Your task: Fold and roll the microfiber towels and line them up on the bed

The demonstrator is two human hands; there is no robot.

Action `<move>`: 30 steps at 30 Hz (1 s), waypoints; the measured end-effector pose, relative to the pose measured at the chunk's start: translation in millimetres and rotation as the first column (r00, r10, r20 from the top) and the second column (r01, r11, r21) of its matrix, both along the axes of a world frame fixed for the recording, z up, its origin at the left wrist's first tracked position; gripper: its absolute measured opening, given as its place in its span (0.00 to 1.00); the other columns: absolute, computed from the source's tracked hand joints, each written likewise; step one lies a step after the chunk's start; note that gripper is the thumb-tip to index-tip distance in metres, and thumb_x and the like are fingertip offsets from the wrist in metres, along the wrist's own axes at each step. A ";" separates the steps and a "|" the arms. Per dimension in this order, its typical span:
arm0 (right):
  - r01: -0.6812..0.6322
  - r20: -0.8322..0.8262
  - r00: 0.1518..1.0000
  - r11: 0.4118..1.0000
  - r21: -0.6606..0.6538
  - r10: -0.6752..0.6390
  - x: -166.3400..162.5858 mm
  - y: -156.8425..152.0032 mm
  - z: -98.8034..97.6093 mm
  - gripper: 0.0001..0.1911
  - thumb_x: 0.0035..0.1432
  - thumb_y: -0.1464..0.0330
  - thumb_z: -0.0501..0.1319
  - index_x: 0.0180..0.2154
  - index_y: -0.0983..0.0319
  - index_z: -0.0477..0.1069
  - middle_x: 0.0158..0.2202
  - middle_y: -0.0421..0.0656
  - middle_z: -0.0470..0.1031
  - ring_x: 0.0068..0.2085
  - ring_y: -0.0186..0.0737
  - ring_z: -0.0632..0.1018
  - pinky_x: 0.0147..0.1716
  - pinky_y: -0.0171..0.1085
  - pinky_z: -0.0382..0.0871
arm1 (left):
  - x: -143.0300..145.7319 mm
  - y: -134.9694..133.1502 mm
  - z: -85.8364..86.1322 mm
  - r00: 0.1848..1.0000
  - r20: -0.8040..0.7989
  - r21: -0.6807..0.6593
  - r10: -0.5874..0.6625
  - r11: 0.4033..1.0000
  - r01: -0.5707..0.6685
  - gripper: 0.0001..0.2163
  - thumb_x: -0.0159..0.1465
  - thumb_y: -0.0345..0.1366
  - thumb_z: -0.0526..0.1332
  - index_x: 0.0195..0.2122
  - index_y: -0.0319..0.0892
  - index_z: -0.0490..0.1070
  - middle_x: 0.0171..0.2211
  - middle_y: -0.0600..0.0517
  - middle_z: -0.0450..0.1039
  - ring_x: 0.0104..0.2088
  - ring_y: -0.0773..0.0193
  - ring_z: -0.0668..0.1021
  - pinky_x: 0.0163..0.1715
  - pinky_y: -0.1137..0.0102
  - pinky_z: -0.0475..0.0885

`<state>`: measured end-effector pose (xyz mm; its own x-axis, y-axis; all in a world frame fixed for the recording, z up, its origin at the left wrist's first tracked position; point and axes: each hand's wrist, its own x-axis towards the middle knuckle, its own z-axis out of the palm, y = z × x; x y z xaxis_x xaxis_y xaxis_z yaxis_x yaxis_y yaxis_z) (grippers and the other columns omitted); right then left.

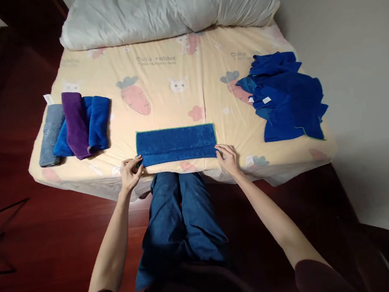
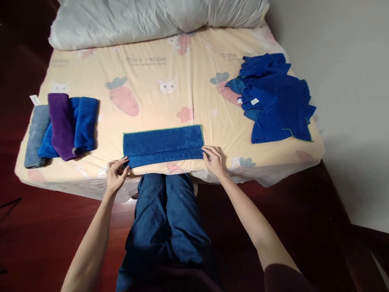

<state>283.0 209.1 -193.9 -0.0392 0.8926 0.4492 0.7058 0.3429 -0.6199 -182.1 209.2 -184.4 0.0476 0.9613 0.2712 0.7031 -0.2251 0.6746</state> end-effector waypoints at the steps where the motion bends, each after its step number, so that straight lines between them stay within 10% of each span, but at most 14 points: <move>1: -0.042 0.019 0.999 0.999 -0.020 0.043 3.5 -1.3 2.8 0.16 0.66 0.68 0.58 0.52 0.57 0.77 0.52 0.47 0.80 0.53 0.48 0.78 0.56 0.51 0.72 | -0.2 -0.5 2.3 1.000 -0.016 -0.008 -0.020 1.000 0.020 0.17 0.63 0.43 0.64 0.51 0.46 0.78 0.56 0.49 0.78 0.53 0.51 0.74 0.58 0.53 0.66; 6: -0.171 0.065 0.982 0.979 -0.109 0.178 13.5 -3.3 9.7 0.28 0.59 0.69 0.63 0.61 0.58 0.71 0.59 0.48 0.74 0.59 0.52 0.73 0.61 0.52 0.68 | 2.9 0.3 6.6 1.000 -0.019 -0.041 -0.016 0.999 0.016 0.21 0.58 0.38 0.64 0.55 0.45 0.75 0.57 0.50 0.76 0.52 0.52 0.75 0.58 0.54 0.66; 18: -0.063 -0.111 0.993 0.983 -0.174 0.044 7.5 1.6 5.9 0.20 0.61 0.74 0.55 0.50 0.57 0.78 0.57 0.45 0.77 0.58 0.46 0.75 0.56 0.49 0.71 | 2.8 4.1 2.0 0.992 0.095 -0.043 0.089 0.995 -0.085 0.12 0.65 0.36 0.58 0.46 0.46 0.78 0.54 0.48 0.79 0.53 0.54 0.74 0.56 0.57 0.67; 30: 0.084 -0.286 0.945 0.963 -0.254 -0.158 7.7 11.7 -13.6 0.21 0.64 0.54 0.59 0.24 0.58 0.62 0.26 0.38 0.64 0.31 0.38 0.67 0.32 0.37 0.66 | -4.9 7.5 -14.5 0.956 0.126 -0.123 0.265 0.960 -0.250 0.13 0.68 0.47 0.58 0.35 0.44 0.71 0.31 0.51 0.67 0.33 0.61 0.71 0.37 0.66 0.68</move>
